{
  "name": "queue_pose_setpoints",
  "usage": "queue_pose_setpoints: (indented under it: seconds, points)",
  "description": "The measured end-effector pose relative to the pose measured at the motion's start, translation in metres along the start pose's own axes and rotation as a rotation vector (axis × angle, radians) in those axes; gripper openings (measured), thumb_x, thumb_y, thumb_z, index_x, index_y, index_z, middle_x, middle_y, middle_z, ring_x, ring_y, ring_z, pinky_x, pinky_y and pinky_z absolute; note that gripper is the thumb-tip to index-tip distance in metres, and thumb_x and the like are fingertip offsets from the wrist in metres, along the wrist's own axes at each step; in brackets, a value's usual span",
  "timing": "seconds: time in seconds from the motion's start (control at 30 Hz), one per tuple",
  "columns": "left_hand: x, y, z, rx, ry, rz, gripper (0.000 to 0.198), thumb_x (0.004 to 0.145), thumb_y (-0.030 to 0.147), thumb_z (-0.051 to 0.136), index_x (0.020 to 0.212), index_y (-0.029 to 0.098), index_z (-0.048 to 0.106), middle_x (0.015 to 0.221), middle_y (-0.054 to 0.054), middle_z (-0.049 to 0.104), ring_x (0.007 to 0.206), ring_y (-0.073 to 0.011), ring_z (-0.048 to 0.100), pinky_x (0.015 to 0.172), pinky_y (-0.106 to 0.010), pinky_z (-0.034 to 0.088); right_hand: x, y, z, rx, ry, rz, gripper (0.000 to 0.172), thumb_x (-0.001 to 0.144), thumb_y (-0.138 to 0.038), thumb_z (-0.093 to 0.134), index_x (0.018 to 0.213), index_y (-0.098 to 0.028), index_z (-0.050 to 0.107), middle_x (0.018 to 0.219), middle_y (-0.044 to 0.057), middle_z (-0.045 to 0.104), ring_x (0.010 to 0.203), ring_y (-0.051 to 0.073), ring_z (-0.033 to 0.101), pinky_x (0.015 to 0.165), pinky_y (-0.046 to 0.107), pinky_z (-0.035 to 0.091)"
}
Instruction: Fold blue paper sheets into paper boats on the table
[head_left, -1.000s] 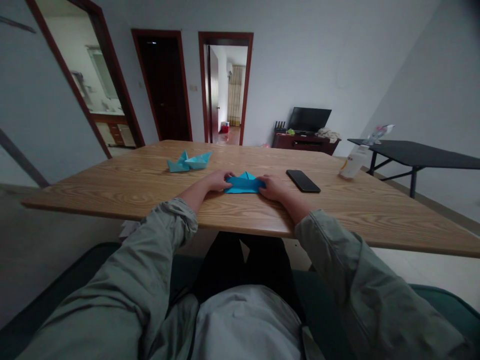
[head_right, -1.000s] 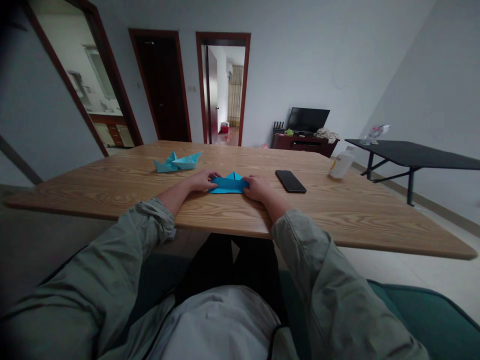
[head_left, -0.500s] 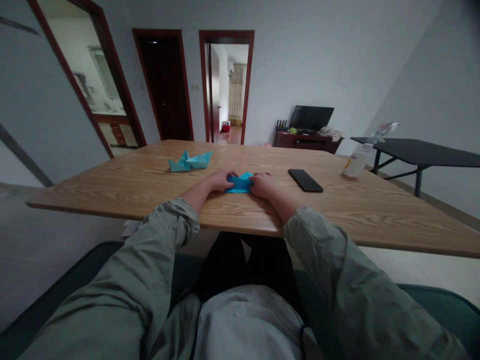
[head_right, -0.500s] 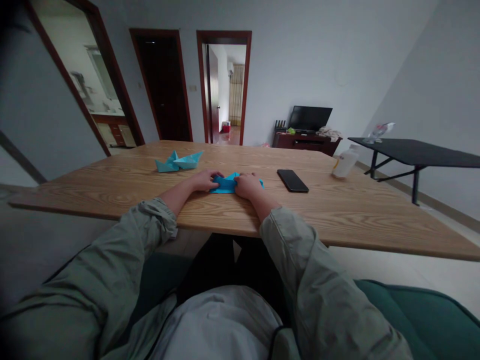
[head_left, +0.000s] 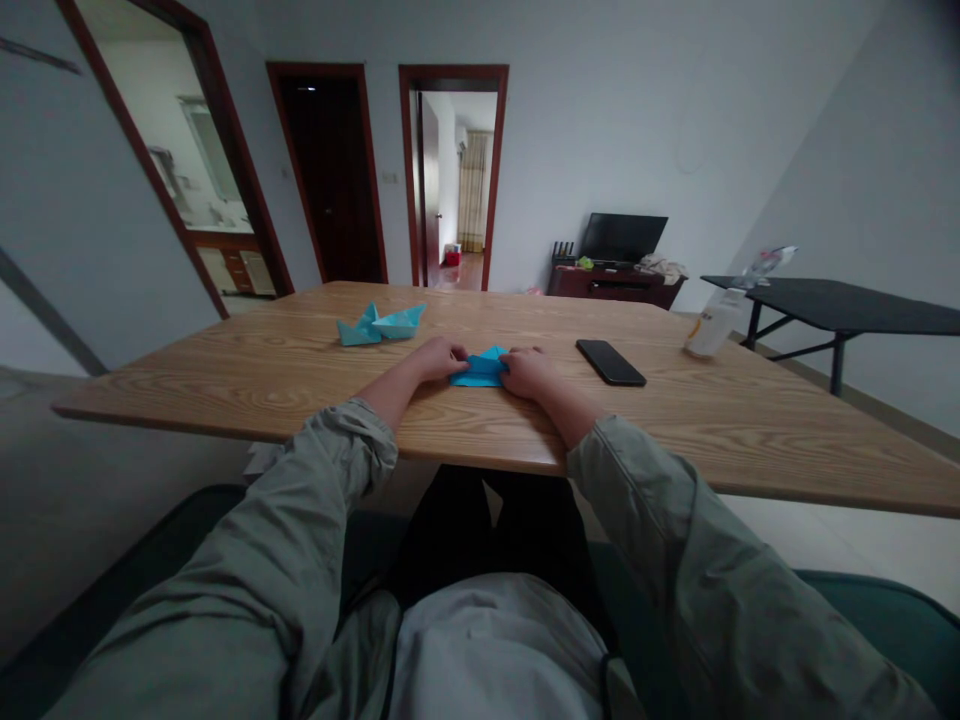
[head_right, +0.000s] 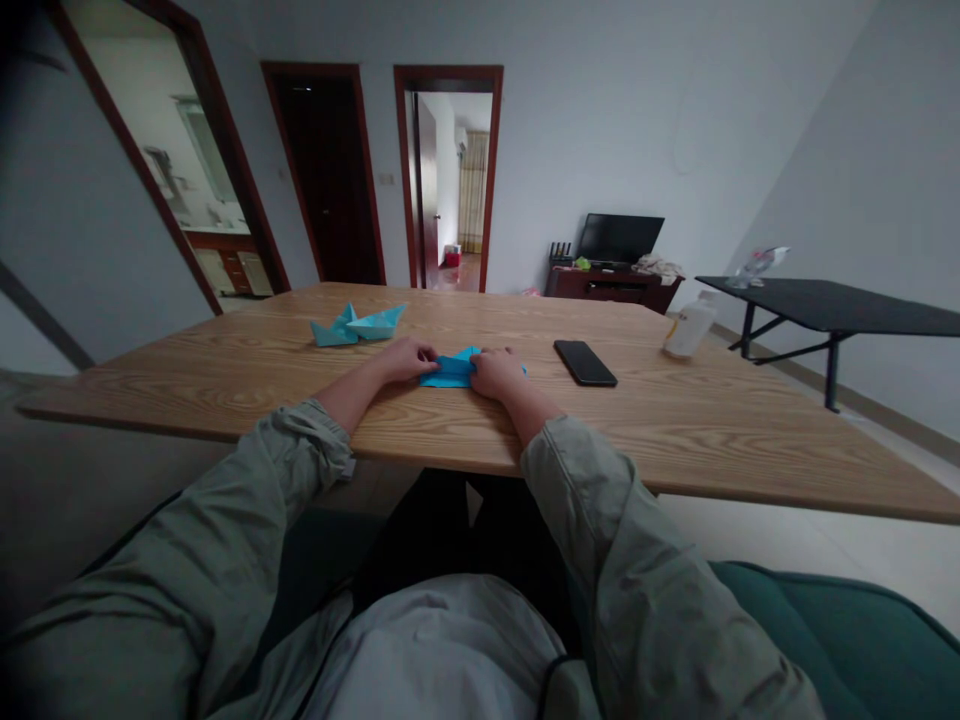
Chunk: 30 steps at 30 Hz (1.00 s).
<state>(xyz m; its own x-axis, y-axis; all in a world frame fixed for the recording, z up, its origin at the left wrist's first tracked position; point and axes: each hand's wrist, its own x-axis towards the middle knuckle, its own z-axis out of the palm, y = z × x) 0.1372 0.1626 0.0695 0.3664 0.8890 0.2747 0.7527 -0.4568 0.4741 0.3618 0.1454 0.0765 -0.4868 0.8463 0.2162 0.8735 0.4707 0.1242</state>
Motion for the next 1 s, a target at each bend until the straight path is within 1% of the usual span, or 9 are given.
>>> queue_pose_setpoints:
  seconds: [0.13, 0.27, 0.33, 0.4, 0.47, 0.57, 0.63, 0.83, 1.0]
  points:
    - [0.002, -0.009, 0.004, -0.065, -0.074, 0.041, 0.03, 0.073, 0.036, 0.061, 0.089, 0.014, 0.073, 0.079, -0.003, 0.071, 0.071, -0.0146, 0.061, 0.066, -0.024, 0.046, 0.0, 0.009, 0.004, 0.142, 0.121, -0.029, 0.04, 0.078, -0.026, 0.058, 0.116, -0.018, 0.065, 0.123, 0.014, 0.06, 0.118, 0.028, 0.051, 0.103, 0.04, 0.035]
    - [0.002, -0.014, 0.003, -0.102, -0.086, 0.006, 0.032, 0.075, 0.036, 0.06, 0.095, 0.014, 0.072, 0.086, -0.003, 0.072, 0.077, -0.0145, 0.062, 0.071, -0.023, 0.047, 0.003, 0.028, 0.015, 0.479, 0.314, 0.037, 0.052, 0.073, -0.025, 0.062, 0.125, -0.018, 0.058, 0.135, 0.011, 0.052, 0.125, 0.024, 0.047, 0.105, 0.036, 0.038]
    - [0.001, -0.014, 0.003, -0.092, -0.073, -0.003, 0.032, 0.076, 0.035, 0.059, 0.096, 0.014, 0.072, 0.089, -0.004, 0.072, 0.078, -0.0143, 0.062, 0.072, -0.023, 0.047, 0.005, 0.038, 0.021, 0.694, 0.342, 0.142, 0.061, 0.074, -0.022, 0.06, 0.134, -0.018, 0.049, 0.135, 0.013, 0.052, 0.118, 0.023, 0.054, 0.096, 0.035, 0.046]
    - [0.001, -0.015, 0.003, -0.079, -0.068, -0.011, 0.031, 0.077, 0.035, 0.059, 0.096, 0.014, 0.072, 0.088, -0.004, 0.072, 0.078, -0.0145, 0.062, 0.072, -0.023, 0.047, 0.006, 0.047, 0.026, 0.877, 0.303, 0.23, 0.07, 0.076, -0.02, 0.059, 0.142, -0.018, 0.037, 0.134, 0.015, 0.053, 0.103, 0.021, 0.062, 0.084, 0.033, 0.052]
    - [0.001, -0.016, 0.004, -0.073, -0.072, -0.011, 0.031, 0.077, 0.035, 0.059, 0.096, 0.014, 0.072, 0.088, -0.004, 0.072, 0.077, -0.0148, 0.062, 0.071, -0.024, 0.047, 0.003, 0.053, 0.028, 0.965, 0.231, 0.251, 0.068, 0.077, -0.018, 0.059, 0.142, -0.018, 0.038, 0.126, 0.015, 0.061, 0.09, 0.018, 0.065, 0.075, 0.03, 0.054]
    - [0.001, -0.017, 0.004, -0.071, -0.069, -0.008, 0.032, 0.077, 0.036, 0.059, 0.096, 0.013, 0.071, 0.089, -0.004, 0.072, 0.078, -0.0147, 0.062, 0.072, -0.024, 0.047, -0.003, 0.057, 0.026, 0.914, 0.138, 0.204, 0.053, 0.077, -0.015, 0.059, 0.13, -0.016, 0.053, 0.11, 0.011, 0.069, 0.082, 0.017, 0.065, 0.071, 0.027, 0.053]
    - [0.0, -0.017, 0.004, -0.072, -0.071, -0.007, 0.031, 0.077, 0.036, 0.059, 0.096, 0.013, 0.071, 0.089, -0.004, 0.072, 0.078, -0.0145, 0.062, 0.072, -0.023, 0.047, -0.007, 0.057, 0.023, 0.823, 0.125, 0.184, 0.046, 0.077, -0.014, 0.059, 0.123, -0.016, 0.06, 0.107, 0.009, 0.07, 0.082, 0.016, 0.064, 0.072, 0.027, 0.053]
    - [-0.001, -0.016, 0.004, -0.061, -0.066, -0.04, 0.032, 0.079, 0.035, 0.058, 0.098, 0.013, 0.07, 0.091, -0.004, 0.072, 0.08, -0.0145, 0.062, 0.073, -0.023, 0.047, -0.006, 0.061, 0.025, 0.673, 0.153, 0.148, 0.041, 0.077, -0.01, 0.056, 0.116, -0.018, 0.067, 0.113, 0.006, 0.069, 0.091, 0.016, 0.063, 0.078, 0.025, 0.05]
    - [0.002, -0.022, 0.006, -0.064, -0.051, -0.025, 0.032, 0.078, 0.036, 0.059, 0.098, 0.013, 0.07, 0.092, -0.006, 0.072, 0.081, -0.0157, 0.063, 0.073, -0.024, 0.048, -0.002, 0.063, 0.028, 0.691, 0.155, 0.165, 0.038, 0.077, -0.01, 0.054, 0.11, -0.018, 0.07, 0.101, 0.005, 0.072, 0.083, 0.016, 0.064, 0.071, 0.023, 0.051]
